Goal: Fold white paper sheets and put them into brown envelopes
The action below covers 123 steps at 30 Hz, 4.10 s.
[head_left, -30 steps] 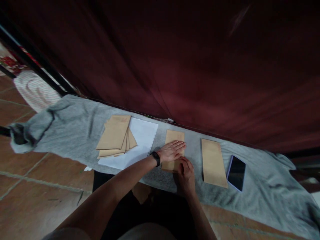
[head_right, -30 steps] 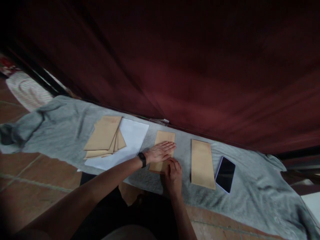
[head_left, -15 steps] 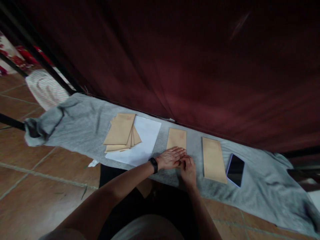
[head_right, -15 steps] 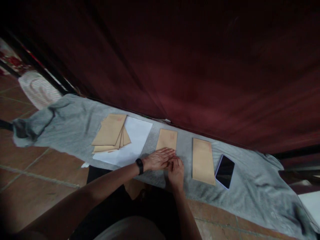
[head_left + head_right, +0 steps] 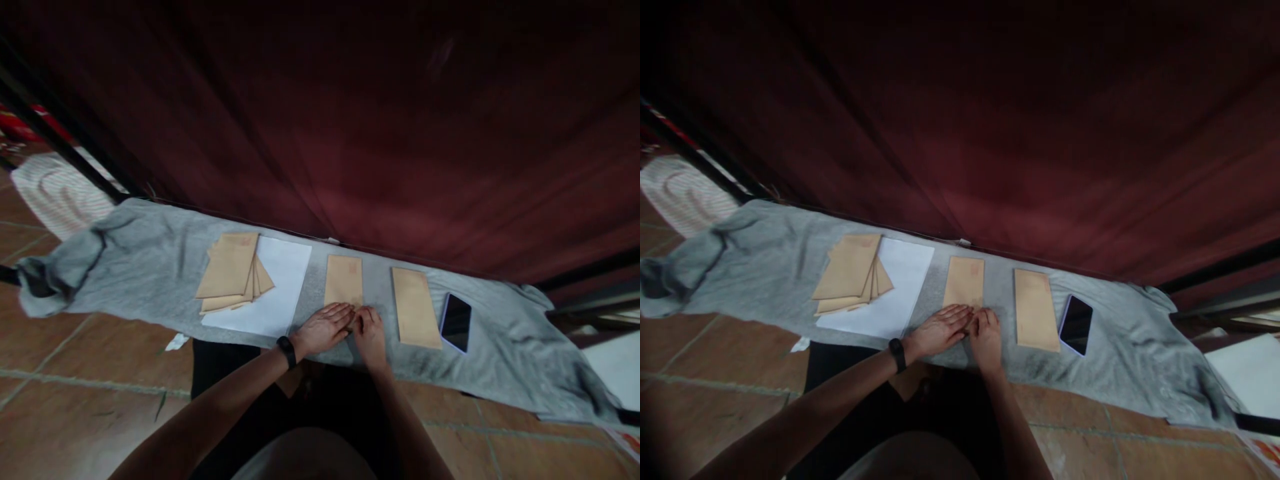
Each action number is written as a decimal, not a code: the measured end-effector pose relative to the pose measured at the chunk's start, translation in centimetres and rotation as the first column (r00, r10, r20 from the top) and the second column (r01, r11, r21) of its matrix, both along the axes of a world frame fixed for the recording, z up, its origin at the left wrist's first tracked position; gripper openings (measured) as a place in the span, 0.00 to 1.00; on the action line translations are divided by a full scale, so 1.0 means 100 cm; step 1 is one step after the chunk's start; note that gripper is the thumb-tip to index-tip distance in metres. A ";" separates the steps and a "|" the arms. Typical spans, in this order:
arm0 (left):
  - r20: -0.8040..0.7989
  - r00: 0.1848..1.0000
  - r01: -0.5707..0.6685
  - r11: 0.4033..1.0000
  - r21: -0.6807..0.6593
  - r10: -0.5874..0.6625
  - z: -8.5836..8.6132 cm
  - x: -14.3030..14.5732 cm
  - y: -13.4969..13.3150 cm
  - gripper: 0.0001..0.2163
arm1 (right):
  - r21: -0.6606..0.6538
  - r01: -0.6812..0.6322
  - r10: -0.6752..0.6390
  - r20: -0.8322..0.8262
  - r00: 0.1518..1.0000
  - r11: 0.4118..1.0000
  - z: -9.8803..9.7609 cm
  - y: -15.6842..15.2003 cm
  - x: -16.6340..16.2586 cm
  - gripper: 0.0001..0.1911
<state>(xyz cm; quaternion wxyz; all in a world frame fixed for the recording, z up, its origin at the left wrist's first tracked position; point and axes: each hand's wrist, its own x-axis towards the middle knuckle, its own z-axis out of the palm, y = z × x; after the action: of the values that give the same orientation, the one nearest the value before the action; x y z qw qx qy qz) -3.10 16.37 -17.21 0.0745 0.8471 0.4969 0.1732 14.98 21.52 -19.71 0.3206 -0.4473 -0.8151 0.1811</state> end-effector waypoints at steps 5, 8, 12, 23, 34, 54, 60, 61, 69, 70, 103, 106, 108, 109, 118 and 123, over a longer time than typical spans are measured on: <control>0.023 0.999 -0.027 0.997 0.068 0.025 -0.003 -0.004 -0.008 0.16 | 0.013 -0.009 0.009 -0.021 1.000 1.000 -0.001 0.000 0.001 0.10; 0.023 0.999 -0.031 0.996 0.089 0.029 -0.003 -0.005 -0.010 0.15 | 0.009 -0.028 0.028 -0.050 0.998 1.000 -0.002 0.000 0.002 0.12; 0.021 0.999 -0.042 0.994 0.103 0.040 -0.004 -0.005 -0.012 0.14 | 0.003 -0.082 0.082 -0.076 0.994 0.997 -0.002 0.004 0.006 0.12; 0.006 1.000 -0.029 0.993 0.115 0.028 -0.005 -0.006 -0.013 0.14 | -0.001 -0.315 0.315 0.017 0.949 0.949 0.010 0.017 0.029 0.13; 0.019 0.999 -0.032 0.995 0.091 0.030 -0.006 -0.005 -0.012 0.14 | 0.012 -0.261 0.261 0.034 0.965 0.965 0.013 0.015 0.026 0.12; -0.004 0.999 -0.040 0.995 0.094 0.040 -0.005 -0.004 -0.013 0.15 | 0.074 -0.216 0.208 0.105 0.972 0.974 0.009 0.010 0.019 0.13; -0.010 0.999 -0.050 0.994 0.099 0.051 -0.003 -0.003 -0.014 0.13 | 0.052 -0.234 0.226 0.126 0.966 0.971 0.009 0.011 0.020 0.14; -0.012 0.999 -0.049 0.994 0.097 0.050 -0.003 -0.003 -0.014 0.13 | 0.049 -0.233 0.225 0.131 0.966 0.971 0.009 0.011 0.020 0.14; -0.022 0.999 -0.047 0.994 0.099 0.049 -0.002 -0.003 -0.014 0.14 | 0.053 -0.248 0.234 0.190 0.954 0.967 0.013 0.010 0.020 0.15; -0.024 0.999 -0.046 0.994 0.101 0.049 -0.002 -0.003 -0.014 0.13 | 0.051 -0.256 0.241 0.204 0.949 0.965 0.014 0.010 0.020 0.15; -0.021 0.995 -0.095 0.986 0.134 0.098 -0.009 0.001 -0.013 0.13 | 0.029 -0.390 0.313 0.542 0.780 0.920 0.015 0.110 -0.042 0.27; -0.042 0.994 -0.090 0.986 0.142 0.097 -0.012 0.002 -0.013 0.13 | 0.045 -0.345 0.267 0.542 0.797 0.938 0.014 0.122 -0.058 0.27; -0.057 0.994 -0.086 0.985 0.151 0.096 -0.012 0.002 -0.013 0.14 | 0.048 -0.328 0.254 0.535 0.806 0.943 0.014 0.123 -0.065 0.28; -0.065 0.993 -0.083 0.984 0.156 0.094 -0.011 0.002 -0.013 0.14 | 0.045 -0.336 0.261 0.535 0.803 0.941 0.013 0.122 -0.068 0.29; -0.108 0.991 -0.054 0.982 0.181 0.074 -0.006 0.003 -0.013 0.10 | 0.011 -0.567 0.451 0.594 0.666 0.823 0.009 0.097 -0.065 0.28; -0.086 0.990 -0.099 0.983 0.154 0.113 -0.008 0.005 -0.016 0.13 | 0.017 -0.433 0.359 0.532 0.767 0.901 0.008 0.112 -0.081 0.28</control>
<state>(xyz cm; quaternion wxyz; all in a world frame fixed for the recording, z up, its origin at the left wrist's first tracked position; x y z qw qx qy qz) -2.58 14.80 -18.02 -0.0222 0.8299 0.5299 0.1734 6.91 32.69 -18.88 0.0748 -0.2735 -0.9570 0.0609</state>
